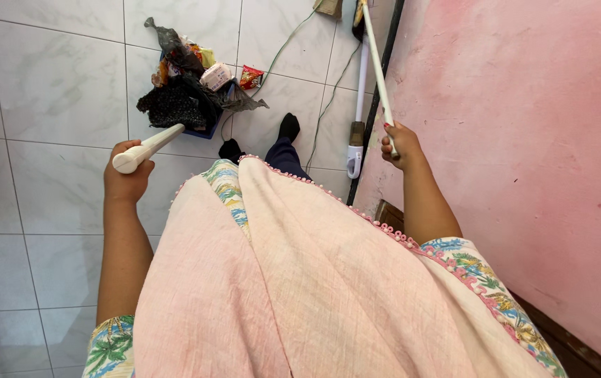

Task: The person sweeps debris from a tiled floor into a blue dustpan using a small brush.

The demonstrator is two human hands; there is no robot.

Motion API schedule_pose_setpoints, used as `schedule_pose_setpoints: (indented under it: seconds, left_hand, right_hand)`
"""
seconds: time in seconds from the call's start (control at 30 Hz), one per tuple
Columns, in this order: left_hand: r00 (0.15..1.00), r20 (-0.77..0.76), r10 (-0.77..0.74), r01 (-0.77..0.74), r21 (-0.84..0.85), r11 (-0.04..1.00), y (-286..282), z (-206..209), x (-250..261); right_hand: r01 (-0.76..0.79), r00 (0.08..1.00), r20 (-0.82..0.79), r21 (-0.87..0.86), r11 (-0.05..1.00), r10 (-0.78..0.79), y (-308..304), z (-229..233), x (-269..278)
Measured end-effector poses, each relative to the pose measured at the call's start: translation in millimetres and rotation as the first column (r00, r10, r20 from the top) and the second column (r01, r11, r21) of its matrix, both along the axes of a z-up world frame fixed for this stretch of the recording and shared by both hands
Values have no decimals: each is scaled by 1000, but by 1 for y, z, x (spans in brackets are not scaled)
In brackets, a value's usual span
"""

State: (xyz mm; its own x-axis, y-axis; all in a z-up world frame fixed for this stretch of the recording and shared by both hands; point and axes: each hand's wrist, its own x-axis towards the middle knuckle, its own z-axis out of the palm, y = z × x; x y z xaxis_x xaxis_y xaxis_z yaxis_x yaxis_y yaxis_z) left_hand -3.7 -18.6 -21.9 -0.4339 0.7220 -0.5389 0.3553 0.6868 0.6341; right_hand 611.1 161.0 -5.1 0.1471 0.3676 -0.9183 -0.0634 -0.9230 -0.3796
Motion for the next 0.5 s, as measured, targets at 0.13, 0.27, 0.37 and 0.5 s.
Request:
schedule_pose_setpoints:
  seconds: [0.13, 0.27, 0.37, 0.5]
  left_hand:
    - [995, 63, 72, -72, 0, 997, 4, 2, 5]
    - [1000, -17, 13, -14, -59, 998, 21, -3, 14]
    - [999, -31, 32, -34, -60, 998, 25, -2, 17]
    - [994, 8, 109, -109, -57, 992, 22, -4, 16]
  right_hand:
    - [108, 992, -66, -48, 993, -111, 25, -24, -42]
    - [-19, 929, -371, -62, 998, -5, 29, 19, -19]
    - [-234, 936, -266, 20, 972, 231, 21, 85, 29]
    - [-371, 907, -158, 139, 918, 391, 31, 129, 24]
